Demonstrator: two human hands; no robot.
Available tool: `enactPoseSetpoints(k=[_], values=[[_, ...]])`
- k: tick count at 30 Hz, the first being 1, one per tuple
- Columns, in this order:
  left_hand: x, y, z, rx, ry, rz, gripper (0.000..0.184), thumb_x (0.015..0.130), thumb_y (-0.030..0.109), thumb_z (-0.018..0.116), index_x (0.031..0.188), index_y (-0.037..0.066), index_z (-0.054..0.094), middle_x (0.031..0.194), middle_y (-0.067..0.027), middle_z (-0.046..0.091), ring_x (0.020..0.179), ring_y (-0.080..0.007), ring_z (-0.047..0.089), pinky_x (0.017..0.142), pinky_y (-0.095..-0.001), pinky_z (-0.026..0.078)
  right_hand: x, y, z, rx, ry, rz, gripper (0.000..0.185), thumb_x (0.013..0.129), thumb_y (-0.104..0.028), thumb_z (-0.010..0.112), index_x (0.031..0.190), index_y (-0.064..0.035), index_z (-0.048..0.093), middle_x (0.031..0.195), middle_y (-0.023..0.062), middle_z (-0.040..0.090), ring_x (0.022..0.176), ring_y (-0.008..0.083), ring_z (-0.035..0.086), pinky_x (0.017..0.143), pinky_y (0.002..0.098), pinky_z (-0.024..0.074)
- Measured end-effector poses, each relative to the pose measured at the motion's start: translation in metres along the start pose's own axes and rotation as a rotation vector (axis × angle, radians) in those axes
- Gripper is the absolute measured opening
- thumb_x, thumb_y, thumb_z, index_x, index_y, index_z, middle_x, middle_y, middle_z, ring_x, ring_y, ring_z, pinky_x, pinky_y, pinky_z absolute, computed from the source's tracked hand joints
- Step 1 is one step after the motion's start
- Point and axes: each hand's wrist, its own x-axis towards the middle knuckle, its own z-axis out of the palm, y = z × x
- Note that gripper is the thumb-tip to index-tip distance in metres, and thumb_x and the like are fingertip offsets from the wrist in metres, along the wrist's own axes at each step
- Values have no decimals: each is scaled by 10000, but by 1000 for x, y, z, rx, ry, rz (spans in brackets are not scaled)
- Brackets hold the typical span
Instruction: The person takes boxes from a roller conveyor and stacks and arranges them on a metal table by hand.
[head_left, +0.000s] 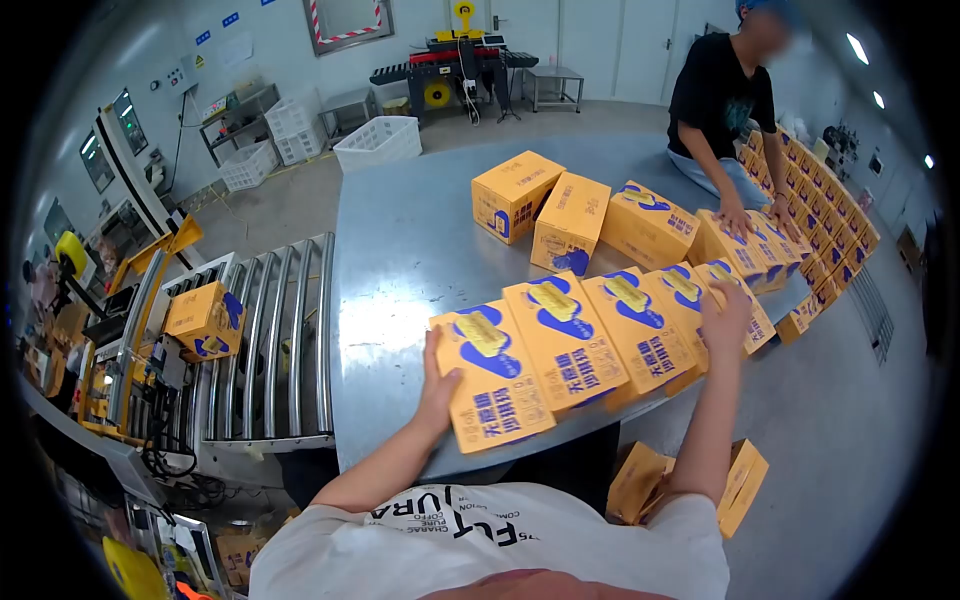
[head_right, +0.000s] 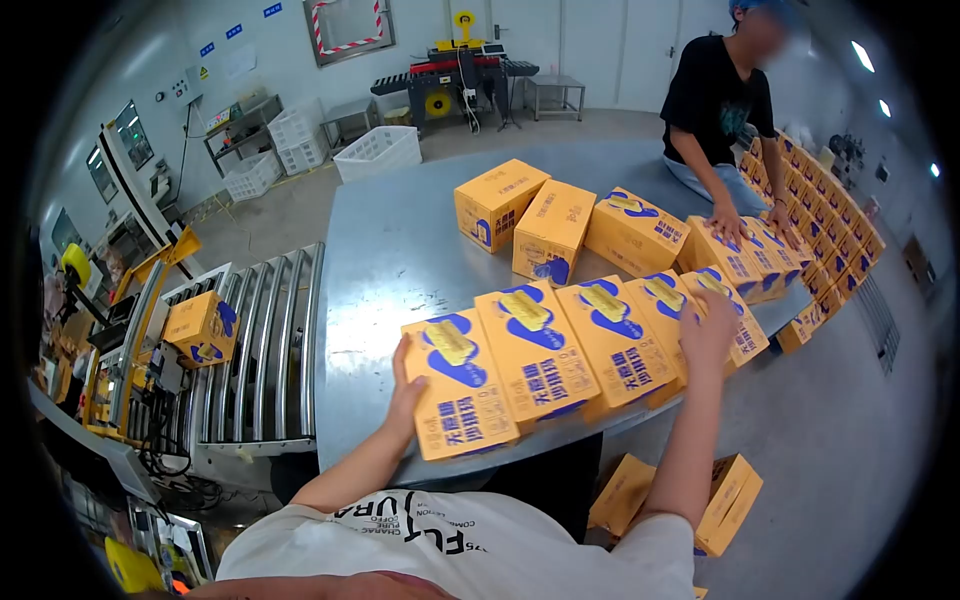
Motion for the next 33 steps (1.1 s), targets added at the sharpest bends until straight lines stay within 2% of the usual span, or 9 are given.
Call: enactPoseSetpoints(k=[3, 6, 11, 17, 20, 23, 27, 28, 33], values=[[7, -22, 9, 330, -51, 150, 900, 1040, 474, 472, 1640, -32, 32, 1692, -330, -92, 1595, -405, -92, 1275, -468, -5, 45, -72, 42, 183, -211, -75, 359, 858, -315, 731, 1100, -50, 740, 1112, 152, 722, 1101, 356, 664, 990, 429, 510], [8, -36, 6, 417, -149, 265, 1045, 1027, 667, 374, 1617, -73, -68, 1690, -330, -107, 1588, -431, -84, 1272, -499, -19, 87, -148, 88, 82, -621, -29, 613, 851, -518, 722, 1249, -51, 721, 1198, 190, 714, 1174, 349, 659, 994, 427, 528], [15, -45, -7, 428, -213, 252, 1124, 1004, 732, 340, 1592, -95, -144, 1695, -326, -70, 1584, -454, -68, 1273, -514, -19, 118, -209, 197, -158, -935, 302, 929, 818, -700, 680, 1511, -98, 535, 1573, 213, 461, 1383, 352, 540, 1104, 480, 463], [16, -45, -12, 441, -198, 220, 1139, 987, 710, 411, 1600, -78, -138, 1695, -326, -29, 1585, -460, -31, 1278, -511, 10, 105, -245, 234, -354, -778, 522, 1052, 767, -669, 711, 1639, -221, 329, 1714, 155, 163, 1500, 545, 229, 1149, 646, 325], [15, -45, -12, 383, -199, 204, 1118, 989, 630, 495, 1609, -64, -125, 1693, -330, -15, 1584, -466, -16, 1280, -507, 27, 114, -240, 209, -374, -873, 359, 979, 766, -579, 746, 1617, -265, 377, 1674, 155, 265, 1490, 537, 258, 1158, 633, 318], [15, -47, -12, 396, -170, 161, 1122, 973, 556, 568, 1613, -59, -118, 1690, -337, -5, 1583, -474, -4, 1281, -504, 45, 97, -241, 182, -688, -827, -209, 955, 738, -536, 800, 1583, -290, 430, 1637, 145, 330, 1479, 575, 249, 1112, 689, 330], [13, -43, -7, 371, -171, 176, 1104, 955, 462, 605, 1614, -58, -112, 1691, -335, 2, 1583, -476, 15, 1282, -506, 57, 88, -221, 174, -891, -998, -657, 723, 762, -539, 797, 1370, -166, 681, 1525, 58, 520, 1460, 393, 388, 1105, 613, 369], [13, -42, -7, 374, -170, 179, 1100, 951, 447, 609, 1615, -59, -106, 1692, -334, 6, 1583, -476, 18, 1282, -508, 59, 90, -213, 167, -816, -967, -547, 637, 814, -581, 746, 1238, -106, 756, 1492, 17, 562, 1371, 329, 522, 1088, 571, 402], [11, -37, -10, 410, -168, 171, 1107, 937, 460, 629, 1618, -66, -68, 1691, -335, 24, 1578, -485, 45, 1281, -516, 76, 99, -118, 198, -762, -959, -392, 753, 846, -617, 693, 1382, -89, 662, 1547, 68, 535, 1282, 330, 628, 1125, 492, 420]])
